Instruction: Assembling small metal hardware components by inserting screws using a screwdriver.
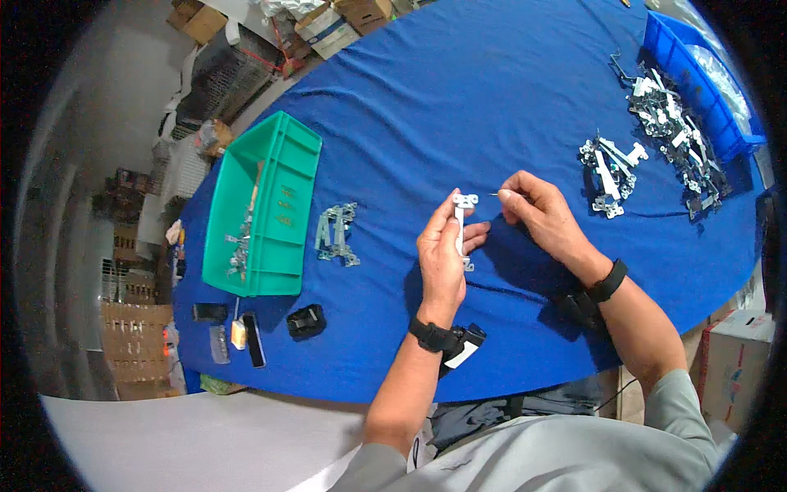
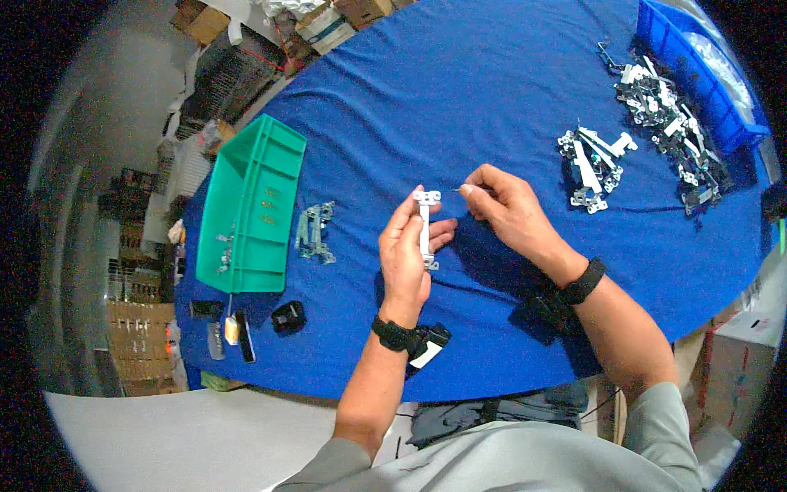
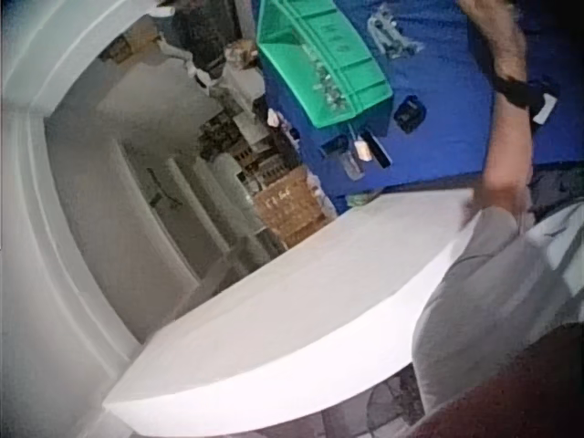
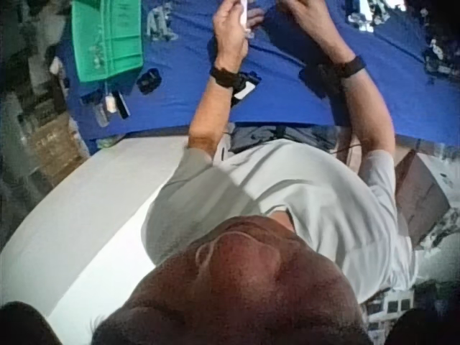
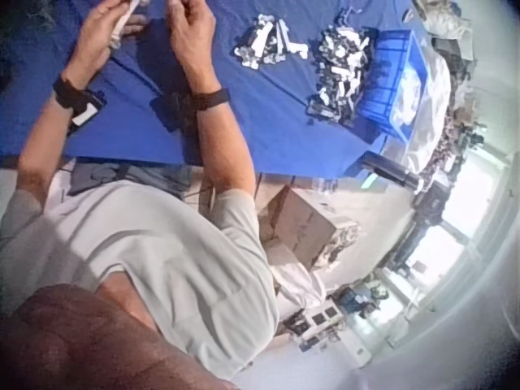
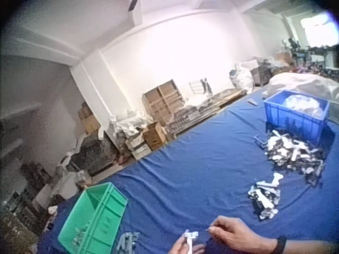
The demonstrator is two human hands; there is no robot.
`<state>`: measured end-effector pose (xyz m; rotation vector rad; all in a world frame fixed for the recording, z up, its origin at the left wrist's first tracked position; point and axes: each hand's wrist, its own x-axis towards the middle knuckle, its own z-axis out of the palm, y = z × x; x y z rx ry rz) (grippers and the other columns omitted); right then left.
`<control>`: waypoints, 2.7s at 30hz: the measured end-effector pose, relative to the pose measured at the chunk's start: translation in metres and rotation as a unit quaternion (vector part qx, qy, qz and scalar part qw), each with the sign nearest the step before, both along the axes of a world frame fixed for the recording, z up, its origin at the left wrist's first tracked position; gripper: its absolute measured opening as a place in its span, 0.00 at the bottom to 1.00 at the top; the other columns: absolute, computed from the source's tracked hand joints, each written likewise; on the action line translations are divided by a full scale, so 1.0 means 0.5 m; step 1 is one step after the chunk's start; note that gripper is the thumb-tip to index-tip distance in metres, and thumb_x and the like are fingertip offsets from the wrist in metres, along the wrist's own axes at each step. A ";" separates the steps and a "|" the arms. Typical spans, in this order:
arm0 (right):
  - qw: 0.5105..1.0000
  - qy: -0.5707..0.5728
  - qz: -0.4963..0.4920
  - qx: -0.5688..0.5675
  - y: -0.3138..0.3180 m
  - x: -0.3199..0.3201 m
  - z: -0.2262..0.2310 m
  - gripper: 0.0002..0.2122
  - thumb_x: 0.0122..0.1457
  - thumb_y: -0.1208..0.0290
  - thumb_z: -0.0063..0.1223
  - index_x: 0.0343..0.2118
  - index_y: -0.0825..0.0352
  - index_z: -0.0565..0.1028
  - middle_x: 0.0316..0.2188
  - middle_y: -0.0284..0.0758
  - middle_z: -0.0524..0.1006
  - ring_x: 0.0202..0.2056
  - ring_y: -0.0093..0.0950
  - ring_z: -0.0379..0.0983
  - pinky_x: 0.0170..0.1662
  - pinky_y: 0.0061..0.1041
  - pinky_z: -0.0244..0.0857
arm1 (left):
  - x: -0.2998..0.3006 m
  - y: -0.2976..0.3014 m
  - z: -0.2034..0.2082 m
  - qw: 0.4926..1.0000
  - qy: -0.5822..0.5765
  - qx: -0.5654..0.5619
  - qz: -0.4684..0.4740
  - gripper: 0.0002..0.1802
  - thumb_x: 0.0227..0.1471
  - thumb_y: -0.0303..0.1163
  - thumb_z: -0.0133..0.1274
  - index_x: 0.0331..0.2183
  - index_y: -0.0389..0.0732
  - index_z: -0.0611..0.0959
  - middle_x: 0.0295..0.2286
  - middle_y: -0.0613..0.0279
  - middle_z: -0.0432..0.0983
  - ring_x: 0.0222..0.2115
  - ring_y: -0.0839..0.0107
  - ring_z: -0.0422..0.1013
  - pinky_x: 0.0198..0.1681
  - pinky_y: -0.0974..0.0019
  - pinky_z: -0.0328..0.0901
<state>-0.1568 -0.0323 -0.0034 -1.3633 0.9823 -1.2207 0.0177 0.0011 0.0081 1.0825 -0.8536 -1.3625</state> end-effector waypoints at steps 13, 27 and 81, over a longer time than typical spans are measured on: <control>0.995 0.067 -0.031 0.061 0.015 0.016 0.030 0.12 0.61 0.65 0.55 0.30 0.70 0.76 0.20 0.31 0.74 0.24 0.19 0.68 0.27 0.25 0.63 | 0.004 -0.009 -0.003 0.998 -0.051 -0.007 -0.040 0.12 0.60 0.33 0.52 0.42 0.36 0.78 0.33 0.60 0.78 0.23 0.77 0.74 0.22 0.75 0.69; 0.993 0.093 -0.063 0.027 0.013 0.031 0.023 0.11 0.60 0.65 0.55 0.31 0.71 0.76 0.18 0.34 0.73 0.21 0.19 0.67 0.25 0.27 0.62 | 0.002 0.000 -0.013 0.998 -0.026 -0.005 0.061 0.12 0.57 0.27 0.56 0.42 0.33 0.81 0.31 0.62 0.79 0.23 0.85 0.68 0.17 0.81 0.60; 0.942 0.246 -0.060 -0.219 0.016 0.026 -0.004 0.06 0.55 0.74 0.56 0.33 0.69 0.72 0.25 0.42 0.75 0.28 0.41 0.74 0.31 0.35 0.67 | -0.026 0.011 -0.028 0.992 -0.071 -0.035 0.096 0.12 0.55 0.25 0.57 0.43 0.34 0.82 0.33 0.62 0.81 0.15 0.92 0.60 0.13 0.82 0.49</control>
